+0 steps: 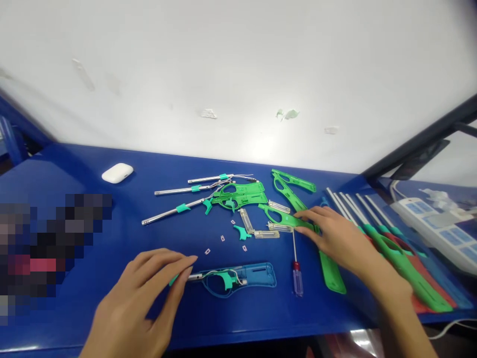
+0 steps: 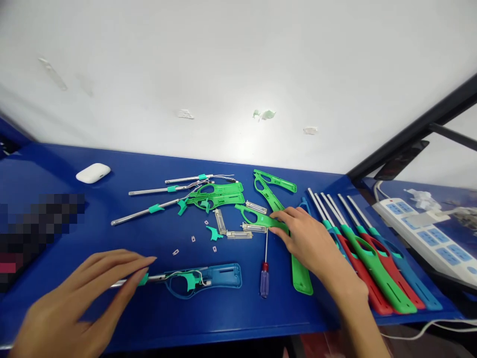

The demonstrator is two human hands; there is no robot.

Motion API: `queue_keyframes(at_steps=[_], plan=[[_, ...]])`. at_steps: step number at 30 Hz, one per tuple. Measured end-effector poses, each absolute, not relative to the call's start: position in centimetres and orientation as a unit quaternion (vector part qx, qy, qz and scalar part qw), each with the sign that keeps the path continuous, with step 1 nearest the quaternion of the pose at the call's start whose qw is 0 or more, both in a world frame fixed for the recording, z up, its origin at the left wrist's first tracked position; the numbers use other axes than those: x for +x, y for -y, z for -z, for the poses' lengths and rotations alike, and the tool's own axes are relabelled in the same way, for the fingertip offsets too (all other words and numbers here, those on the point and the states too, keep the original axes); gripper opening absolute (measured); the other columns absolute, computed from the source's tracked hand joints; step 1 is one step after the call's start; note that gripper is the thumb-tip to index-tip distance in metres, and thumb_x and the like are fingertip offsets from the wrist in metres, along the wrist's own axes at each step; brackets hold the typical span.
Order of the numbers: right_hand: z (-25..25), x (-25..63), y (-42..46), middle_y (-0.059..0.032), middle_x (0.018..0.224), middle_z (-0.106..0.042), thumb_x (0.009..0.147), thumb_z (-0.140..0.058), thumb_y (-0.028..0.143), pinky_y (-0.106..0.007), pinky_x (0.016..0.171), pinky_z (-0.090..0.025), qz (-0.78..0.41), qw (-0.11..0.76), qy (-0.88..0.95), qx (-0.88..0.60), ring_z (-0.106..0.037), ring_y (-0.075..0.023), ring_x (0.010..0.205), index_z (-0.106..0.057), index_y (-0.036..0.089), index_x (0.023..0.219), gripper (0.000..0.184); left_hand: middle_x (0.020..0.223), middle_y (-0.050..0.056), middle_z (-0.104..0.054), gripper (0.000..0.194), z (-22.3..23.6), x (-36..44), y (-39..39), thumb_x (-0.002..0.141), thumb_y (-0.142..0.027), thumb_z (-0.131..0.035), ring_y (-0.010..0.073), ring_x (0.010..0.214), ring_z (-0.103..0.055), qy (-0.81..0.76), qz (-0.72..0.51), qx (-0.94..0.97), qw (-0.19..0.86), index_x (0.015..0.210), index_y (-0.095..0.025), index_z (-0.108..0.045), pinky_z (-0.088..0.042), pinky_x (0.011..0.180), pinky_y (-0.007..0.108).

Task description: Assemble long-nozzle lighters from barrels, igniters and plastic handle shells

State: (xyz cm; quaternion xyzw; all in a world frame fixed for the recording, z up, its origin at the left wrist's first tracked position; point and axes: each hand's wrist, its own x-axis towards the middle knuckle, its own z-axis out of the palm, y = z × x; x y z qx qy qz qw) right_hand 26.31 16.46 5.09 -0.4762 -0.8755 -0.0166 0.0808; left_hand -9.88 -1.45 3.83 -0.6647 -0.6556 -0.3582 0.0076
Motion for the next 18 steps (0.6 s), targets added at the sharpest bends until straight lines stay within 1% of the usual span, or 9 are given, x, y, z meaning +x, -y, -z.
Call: queue_keyframes(at_steps=[2,5,9,11,13,16,18], plan=[[-4.7,26.5,-16.6,-0.0118,0.114,-0.075,0.104,-0.055,0.045,-0.050,0.089,-0.059,0.018,0.083,0.878,-0.471,-0.071,-0.0327,0.105,-0.072,0.021,0.122,0.034,0.111,-0.002,-0.072,0.021,-3.2,-9.8,0.6,0.105,-0.042,-0.054,0.0193,0.105,-0.065,0.663,0.337,-0.669,-0.004,0.115,-0.036,-0.071,-0.051,0.091,0.032],[-4.8,26.3,-16.6,-0.0109,0.113,-0.075,0.105,-0.053,0.044,-0.048,0.088,-0.059,0.019,0.093,0.882,-0.461,-0.071,-0.0307,0.104,-0.072,0.022,0.122,0.034,0.109,-0.001,-0.073,0.022,-2.3,-9.9,-0.4,0.104,-0.041,-0.053,0.0218,0.104,-0.065,0.666,0.313,-0.677,-0.021,0.113,-0.034,-0.073,-0.050,0.092,0.036],[-6.1,24.8,-15.7,-0.0109,0.113,-0.074,0.107,-0.049,0.044,-0.046,0.086,-0.058,0.020,0.120,0.889,-0.442,-0.071,-0.0296,0.102,-0.070,0.020,0.123,0.035,0.108,0.000,-0.074,0.028,-1.9,-10.1,-1.4,0.104,-0.043,-0.050,0.0238,0.100,-0.067,0.675,0.286,-0.678,-0.050,0.111,-0.033,-0.075,-0.050,0.087,0.039],[-6.9,23.6,-14.9,-0.0090,0.112,-0.075,0.108,-0.048,0.043,-0.046,0.088,-0.057,0.014,0.133,0.894,-0.428,-0.071,-0.0278,0.100,-0.070,0.021,0.120,0.032,0.105,0.000,-0.075,0.028,-2.1,-9.9,-2.1,0.103,-0.043,-0.051,0.0242,0.096,-0.068,0.678,0.270,-0.681,-0.067,0.109,-0.032,-0.076,-0.050,0.085,0.040],[-7.5,22.4,-14.1,-0.0063,0.113,-0.075,0.109,-0.048,0.038,-0.045,0.093,-0.056,0.002,0.140,0.901,-0.410,-0.071,-0.0253,0.101,-0.070,0.023,0.118,0.028,0.103,0.001,-0.075,0.026,-2.4,-9.7,-2.9,0.101,-0.043,-0.053,0.0245,0.093,-0.068,0.679,0.249,-0.685,-0.087,0.105,-0.031,-0.076,-0.050,0.082,0.040],[-8.1,20.6,-13.4,-0.0059,0.114,-0.075,0.109,-0.049,0.034,-0.045,0.094,-0.056,-0.031,0.134,0.913,-0.385,-0.071,-0.0253,0.105,-0.070,0.025,0.118,0.024,0.098,0.001,-0.074,0.020,-3.0,-9.3,-4.0,0.097,-0.037,-0.058,0.0250,0.090,-0.068,0.681,0.218,-0.690,-0.113,0.097,-0.029,-0.076,-0.050,0.078,0.039],[-8.1,19.6,-13.2,-0.0059,0.113,-0.075,0.109,-0.051,0.033,-0.044,0.092,-0.057,-0.045,0.121,0.919,-0.372,-0.071,-0.0253,0.105,-0.070,0.025,0.118,0.023,0.095,0.000,-0.074,0.019,-3.3,-9.1,-4.5,0.096,-0.032,-0.058,0.0248,0.089,-0.067,0.682,0.198,-0.693,-0.126,0.092,-0.028,-0.076,-0.050,0.076,0.039]])
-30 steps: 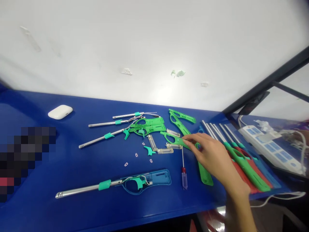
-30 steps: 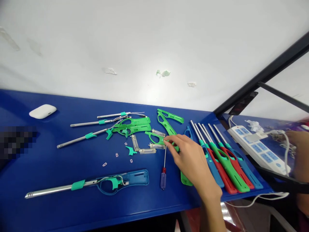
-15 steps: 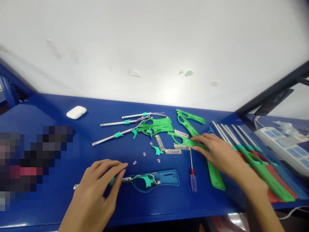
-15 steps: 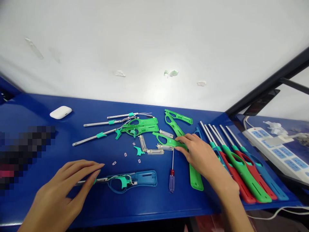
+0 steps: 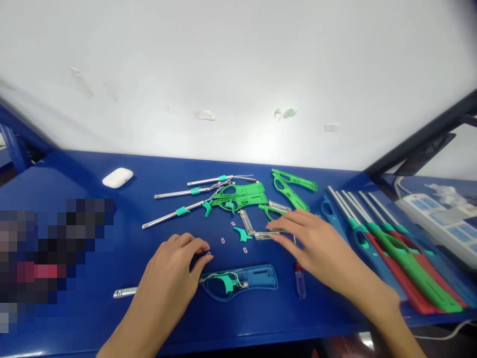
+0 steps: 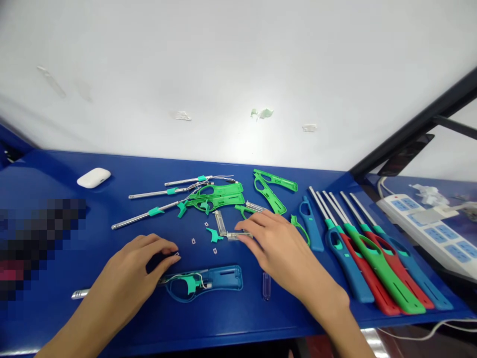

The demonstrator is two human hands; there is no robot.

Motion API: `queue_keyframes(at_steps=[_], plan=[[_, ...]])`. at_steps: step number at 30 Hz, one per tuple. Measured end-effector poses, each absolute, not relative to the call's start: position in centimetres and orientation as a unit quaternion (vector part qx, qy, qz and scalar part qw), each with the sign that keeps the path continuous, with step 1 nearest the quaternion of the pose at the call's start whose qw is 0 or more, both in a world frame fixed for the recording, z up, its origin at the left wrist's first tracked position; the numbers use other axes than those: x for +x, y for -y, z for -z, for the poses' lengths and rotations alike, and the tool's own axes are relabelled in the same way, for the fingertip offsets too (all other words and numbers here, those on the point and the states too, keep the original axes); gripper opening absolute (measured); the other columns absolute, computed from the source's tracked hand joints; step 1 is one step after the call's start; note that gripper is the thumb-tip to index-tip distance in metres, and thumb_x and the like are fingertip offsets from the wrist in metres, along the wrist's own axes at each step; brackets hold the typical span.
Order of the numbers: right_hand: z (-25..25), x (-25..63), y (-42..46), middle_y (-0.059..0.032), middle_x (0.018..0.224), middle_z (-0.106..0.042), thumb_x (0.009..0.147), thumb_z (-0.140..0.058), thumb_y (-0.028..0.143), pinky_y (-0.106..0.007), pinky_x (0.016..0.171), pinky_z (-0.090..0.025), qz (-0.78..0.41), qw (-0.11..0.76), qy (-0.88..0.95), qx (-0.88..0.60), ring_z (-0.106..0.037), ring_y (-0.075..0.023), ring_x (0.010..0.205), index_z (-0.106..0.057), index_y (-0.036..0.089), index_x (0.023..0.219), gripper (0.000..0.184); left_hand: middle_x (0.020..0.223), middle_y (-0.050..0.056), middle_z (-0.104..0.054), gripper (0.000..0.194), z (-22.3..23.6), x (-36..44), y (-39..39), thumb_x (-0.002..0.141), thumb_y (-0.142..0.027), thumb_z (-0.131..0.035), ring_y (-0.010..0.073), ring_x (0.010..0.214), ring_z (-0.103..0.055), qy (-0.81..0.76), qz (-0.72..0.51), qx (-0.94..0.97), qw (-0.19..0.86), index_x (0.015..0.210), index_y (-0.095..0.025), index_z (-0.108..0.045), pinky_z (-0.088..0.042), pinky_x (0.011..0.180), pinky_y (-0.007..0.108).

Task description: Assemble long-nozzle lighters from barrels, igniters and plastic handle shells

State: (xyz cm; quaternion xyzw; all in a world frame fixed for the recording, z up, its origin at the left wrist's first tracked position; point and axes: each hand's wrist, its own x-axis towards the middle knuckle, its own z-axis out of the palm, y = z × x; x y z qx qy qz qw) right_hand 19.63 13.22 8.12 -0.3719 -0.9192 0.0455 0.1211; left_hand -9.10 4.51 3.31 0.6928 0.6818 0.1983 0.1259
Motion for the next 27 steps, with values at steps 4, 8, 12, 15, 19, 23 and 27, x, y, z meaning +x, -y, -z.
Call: queue_keyframes(at_steps=[4,8,12,15,19,23,27], plan=[[-7.8,18.5,-13.5,-0.0059,0.107,-0.074,0.105,-0.058,0.032,-0.042,0.086,-0.059,-0.045,0.097,0.925,-0.365,-0.072,-0.0244,0.099,-0.070,0.024,0.120,0.020,0.094,0.001,-0.073,0.024,-3.5,-8.7,-4.8,0.099,-0.028,-0.053,0.0250,0.088,-0.067,-0.680,-0.176,0.699,0.136,0.090,-0.027,-0.075,-0.050,0.076,0.040],[-7.5,18.3,-14.1,-0.0070,0.104,-0.073,0.099,-0.069,0.027,-0.043,0.084,-0.059,-0.037,0.074,0.926,-0.367,-0.071,-0.0268,0.098,-0.073,0.022,0.113,0.015,0.103,0.004,-0.073,0.027,-3.9,-8.2,-5.1,0.103,-0.032,-0.050,0.0277,0.096,-0.066,-0.678,-0.172,0.704,0.126,0.103,-0.026,-0.076,-0.051,0.086,0.045],[-7.5,18.7,-14.0,-0.0061,0.099,-0.072,0.102,-0.062,0.019,-0.043,0.090,-0.056,-0.036,0.069,0.928,-0.363,-0.069,-0.0250,0.099,-0.072,0.021,0.097,0.012,0.109,0.005,-0.071,0.028,-4.7,-7.4,-6.2,0.105,-0.027,-0.047,0.0279,0.103,-0.065,-0.669,-0.155,0.716,0.126,0.113,-0.025,-0.074,-0.051,0.089,0.044],[-7.8,19.6,-13.1,-0.0061,0.102,-0.075,0.105,-0.055,0.019,-0.044,0.086,-0.055,-0.026,0.085,0.924,-0.373,-0.069,-0.0258,0.097,-0.070,0.022,0.103,0.016,0.112,0.005,-0.070,0.027,-5.0,-6.8,-7.1,0.104,-0.025,-0.050,0.0277,0.107,-0.064,-0.665,-0.136,0.722,0.133,0.118,-0.026,-0.072,-0.052,0.087,0.041],[-8.0,20.8,-11.2,-0.0036,0.109,-0.077,0.110,-0.048,0.033,-0.045,0.087,-0.053,-0.040,0.139,0.904,-0.402,-0.070,-0.0252,0.097,-0.066,0.025,0.115,0.020,0.110,0.005,-0.069,0.025,-4.8,-6.8,-6.9,0.103,-0.025,-0.051,0.0294,0.105,-0.066,-0.676,-0.114,0.716,0.134,0.115,-0.026,-0.073,-0.051,0.085,0.042],[-7.9,21.0,-9.4,0.0003,0.117,-0.077,0.110,-0.048,0.034,-0.046,0.098,-0.052,-0.077,0.209,0.882,-0.415,-0.070,-0.0237,0.104,-0.063,0.030,0.125,0.022,0.105,0.006,-0.069,0.026,-4.4,-7.8,-5.4,0.099,-0.024,-0.049,0.0310,0.098,-0.068,-0.703,-0.100,0.692,0.129,0.112,-0.026,-0.073,-0.050,0.078,0.041],[-7.3,20.7,-8.8,-0.0024,0.115,-0.076,0.110,-0.047,0.039,-0.042,0.094,-0.057,-0.083,0.249,0.866,-0.425,-0.073,-0.0236,0.102,-0.068,0.030,0.126,0.027,0.097,0.004,-0.068,0.028,-4.0,-8.3,-4.6,0.101,-0.028,-0.042,0.0249,0.083,-0.068,-0.710,-0.106,0.683,0.135,0.097,-0.025,-0.070,-0.046,0.068,0.035]])
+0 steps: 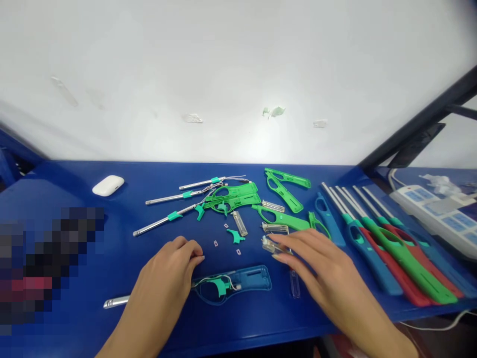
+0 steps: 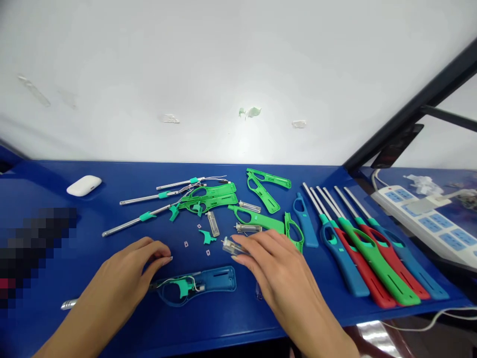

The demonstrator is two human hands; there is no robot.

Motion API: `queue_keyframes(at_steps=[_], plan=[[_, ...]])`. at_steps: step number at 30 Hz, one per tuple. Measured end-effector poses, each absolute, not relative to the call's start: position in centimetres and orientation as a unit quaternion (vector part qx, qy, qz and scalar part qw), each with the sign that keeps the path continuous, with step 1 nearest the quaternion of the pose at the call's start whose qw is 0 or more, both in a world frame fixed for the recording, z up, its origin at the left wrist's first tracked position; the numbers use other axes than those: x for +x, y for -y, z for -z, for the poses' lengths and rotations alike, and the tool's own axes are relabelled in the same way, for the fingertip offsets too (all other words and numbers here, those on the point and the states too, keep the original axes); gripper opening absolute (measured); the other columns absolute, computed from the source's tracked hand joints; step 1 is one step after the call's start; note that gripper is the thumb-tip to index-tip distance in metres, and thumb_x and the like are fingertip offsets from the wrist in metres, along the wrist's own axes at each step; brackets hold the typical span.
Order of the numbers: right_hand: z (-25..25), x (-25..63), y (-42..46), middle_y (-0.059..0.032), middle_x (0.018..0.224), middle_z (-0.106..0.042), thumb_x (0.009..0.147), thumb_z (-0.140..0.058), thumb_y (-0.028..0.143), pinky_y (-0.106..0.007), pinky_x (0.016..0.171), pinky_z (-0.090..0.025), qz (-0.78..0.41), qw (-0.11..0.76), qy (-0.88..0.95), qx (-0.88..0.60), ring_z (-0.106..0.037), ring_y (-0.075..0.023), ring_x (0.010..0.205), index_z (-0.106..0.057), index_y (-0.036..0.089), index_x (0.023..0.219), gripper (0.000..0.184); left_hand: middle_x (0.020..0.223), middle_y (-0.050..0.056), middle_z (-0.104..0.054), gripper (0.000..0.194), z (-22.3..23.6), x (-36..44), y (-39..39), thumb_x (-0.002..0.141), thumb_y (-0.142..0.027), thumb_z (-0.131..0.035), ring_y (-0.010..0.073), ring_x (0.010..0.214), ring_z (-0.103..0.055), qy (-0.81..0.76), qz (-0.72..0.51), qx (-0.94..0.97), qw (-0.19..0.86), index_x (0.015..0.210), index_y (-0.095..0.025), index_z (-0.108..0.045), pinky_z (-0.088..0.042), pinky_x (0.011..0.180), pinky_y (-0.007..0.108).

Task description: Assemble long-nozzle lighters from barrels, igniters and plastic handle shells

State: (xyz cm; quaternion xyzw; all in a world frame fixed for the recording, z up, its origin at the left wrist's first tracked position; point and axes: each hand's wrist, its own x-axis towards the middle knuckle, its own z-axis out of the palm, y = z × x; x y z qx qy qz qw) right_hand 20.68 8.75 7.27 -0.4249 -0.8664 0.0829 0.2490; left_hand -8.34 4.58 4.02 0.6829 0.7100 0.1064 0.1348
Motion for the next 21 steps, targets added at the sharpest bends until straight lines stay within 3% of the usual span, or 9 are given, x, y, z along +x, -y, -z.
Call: queue_keyframes(at_steps=[8,14,21], plan=[[-6.1,19.1,-7.7,-0.0007,0.109,-0.073,0.105,-0.059,0.033,-0.036,0.086,-0.059,-0.197,0.271,0.830,-0.446,-0.072,-0.0210,0.098,-0.067,0.031,0.113,0.011,0.088,0.005,-0.068,0.034,-4.0,-8.1,-5.0,0.099,-0.034,-0.037,0.0242,0.082,-0.067,-0.688,-0.183,0.689,0.132,0.084,-0.024,-0.066,-0.046,0.064,0.032],[-5.6,16.9,-6.1,0.0028,0.102,-0.080,0.103,-0.064,0.031,-0.033,0.081,-0.061,-0.257,0.327,0.800,-0.432,-0.076,-0.0189,0.087,-0.067,0.031,0.110,0.008,0.082,-0.006,-0.072,0.024,-5.3,-7.4,-2.8,0.101,-0.049,-0.054,0.0129,0.070,-0.069,-0.669,-0.312,0.649,0.181,0.096,-0.031,-0.069,-0.052,0.063,0.021],[-4.6,15.3,-4.9,0.0052,0.106,-0.080,0.102,-0.064,0.027,-0.033,0.085,-0.061,-0.262,0.363,0.774,-0.447,-0.076,-0.0187,0.092,-0.067,0.034,0.115,0.014,0.091,-0.006,-0.075,0.016,-4.3,-6.6,-1.7,0.095,-0.046,-0.067,0.0123,0.082,-0.073,-0.673,-0.410,0.567,0.240,0.097,-0.031,-0.072,-0.057,0.073,0.017]])
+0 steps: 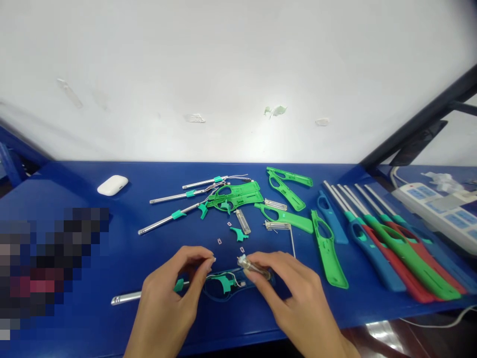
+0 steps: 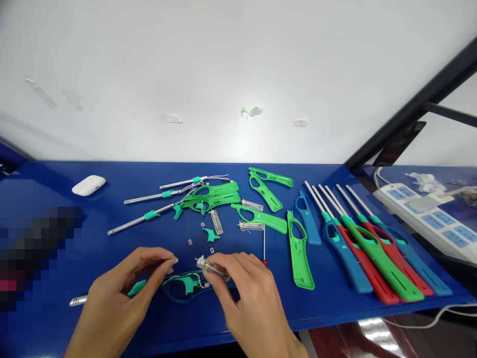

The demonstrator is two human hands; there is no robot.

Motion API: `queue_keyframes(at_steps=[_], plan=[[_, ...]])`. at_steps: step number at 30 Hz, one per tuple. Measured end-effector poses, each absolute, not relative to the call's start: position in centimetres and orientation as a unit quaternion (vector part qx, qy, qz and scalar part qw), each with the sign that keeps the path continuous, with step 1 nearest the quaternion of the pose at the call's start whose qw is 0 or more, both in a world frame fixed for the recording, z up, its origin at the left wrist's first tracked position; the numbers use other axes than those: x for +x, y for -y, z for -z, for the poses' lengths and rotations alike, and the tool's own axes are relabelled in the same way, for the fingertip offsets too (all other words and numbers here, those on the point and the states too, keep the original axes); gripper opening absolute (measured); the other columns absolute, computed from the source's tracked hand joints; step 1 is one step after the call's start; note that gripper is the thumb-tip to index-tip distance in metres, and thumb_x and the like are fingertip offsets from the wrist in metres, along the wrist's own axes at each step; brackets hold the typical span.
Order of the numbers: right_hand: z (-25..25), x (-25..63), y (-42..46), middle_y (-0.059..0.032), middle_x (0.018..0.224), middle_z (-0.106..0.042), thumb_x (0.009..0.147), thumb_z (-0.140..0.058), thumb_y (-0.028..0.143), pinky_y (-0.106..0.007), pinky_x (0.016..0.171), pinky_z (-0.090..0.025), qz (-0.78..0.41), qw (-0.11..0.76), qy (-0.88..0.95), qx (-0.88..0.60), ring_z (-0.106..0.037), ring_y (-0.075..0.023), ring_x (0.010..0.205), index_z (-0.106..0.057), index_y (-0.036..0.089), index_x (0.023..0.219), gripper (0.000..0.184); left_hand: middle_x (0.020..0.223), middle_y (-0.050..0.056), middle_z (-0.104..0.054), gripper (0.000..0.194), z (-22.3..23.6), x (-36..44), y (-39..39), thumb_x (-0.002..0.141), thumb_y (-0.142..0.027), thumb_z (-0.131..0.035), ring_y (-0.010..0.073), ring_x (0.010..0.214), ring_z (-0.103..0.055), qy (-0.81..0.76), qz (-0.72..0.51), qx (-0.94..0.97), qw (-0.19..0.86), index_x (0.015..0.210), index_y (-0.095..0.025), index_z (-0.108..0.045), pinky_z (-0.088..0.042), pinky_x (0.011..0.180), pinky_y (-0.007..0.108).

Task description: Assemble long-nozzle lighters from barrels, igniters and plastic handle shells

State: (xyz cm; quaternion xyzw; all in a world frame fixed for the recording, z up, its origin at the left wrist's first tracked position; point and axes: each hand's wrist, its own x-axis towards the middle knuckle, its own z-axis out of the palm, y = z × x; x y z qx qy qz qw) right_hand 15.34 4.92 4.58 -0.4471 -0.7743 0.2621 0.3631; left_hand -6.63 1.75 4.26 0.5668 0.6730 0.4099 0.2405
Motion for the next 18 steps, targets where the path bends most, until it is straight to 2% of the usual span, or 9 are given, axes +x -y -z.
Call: queue_keyframes(at_steps=[5,11,15,18], plan=[[-4.3,14.5,-4.2,0.0053,0.102,-0.079,0.101,-0.066,0.025,-0.030,0.080,-0.059,-0.278,0.380,0.773,-0.426,-0.074,-0.0170,0.087,-0.067,0.032,0.112,0.012,0.097,-0.003,-0.075,0.013,-4.3,-5.8,-1.1,0.092,-0.039,-0.072,0.0128,0.086,-0.074,-0.639,-0.483,0.531,0.278,0.102,-0.031,-0.075,-0.060,0.079,0.016],[-3.9,13.7,-3.6,0.0042,0.099,-0.079,0.099,-0.068,0.017,-0.027,0.076,-0.057,-0.240,0.436,0.776,-0.387,-0.072,-0.0129,0.082,-0.066,0.027,0.115,0.019,0.092,-0.002,-0.067,0.017,-5.6,-5.5,-0.1,0.101,-0.032,-0.061,0.0068,0.066,-0.065,-0.591,-0.512,0.539,0.312,0.113,-0.034,-0.073,-0.053,0.059,0.012],[-3.6,13.8,-3.4,0.0014,0.097,-0.078,0.097,-0.068,0.011,-0.030,0.075,-0.057,-0.214,0.462,0.778,-0.368,-0.072,-0.0139,0.082,-0.068,0.023,0.115,0.023,0.087,-0.001,-0.066,0.019,-6.0,-6.1,-0.1,0.105,-0.034,-0.055,0.0073,0.062,-0.063,-0.573,-0.510,0.544,0.340,0.112,-0.033,-0.073,-0.054,0.059,0.014],[-3.4,13.9,-3.4,-0.0008,0.097,-0.079,0.093,-0.068,0.003,-0.030,0.073,-0.056,-0.205,0.490,0.774,-0.346,-0.072,-0.0145,0.082,-0.068,0.020,0.117,0.029,0.085,-0.001,-0.070,0.016,-6.0,-6.1,-0.2,0.102,-0.037,-0.060,0.0076,0.059,-0.063,-0.566,-0.506,0.539,0.363,0.109,-0.032,-0.073,-0.054,0.057,0.014]])
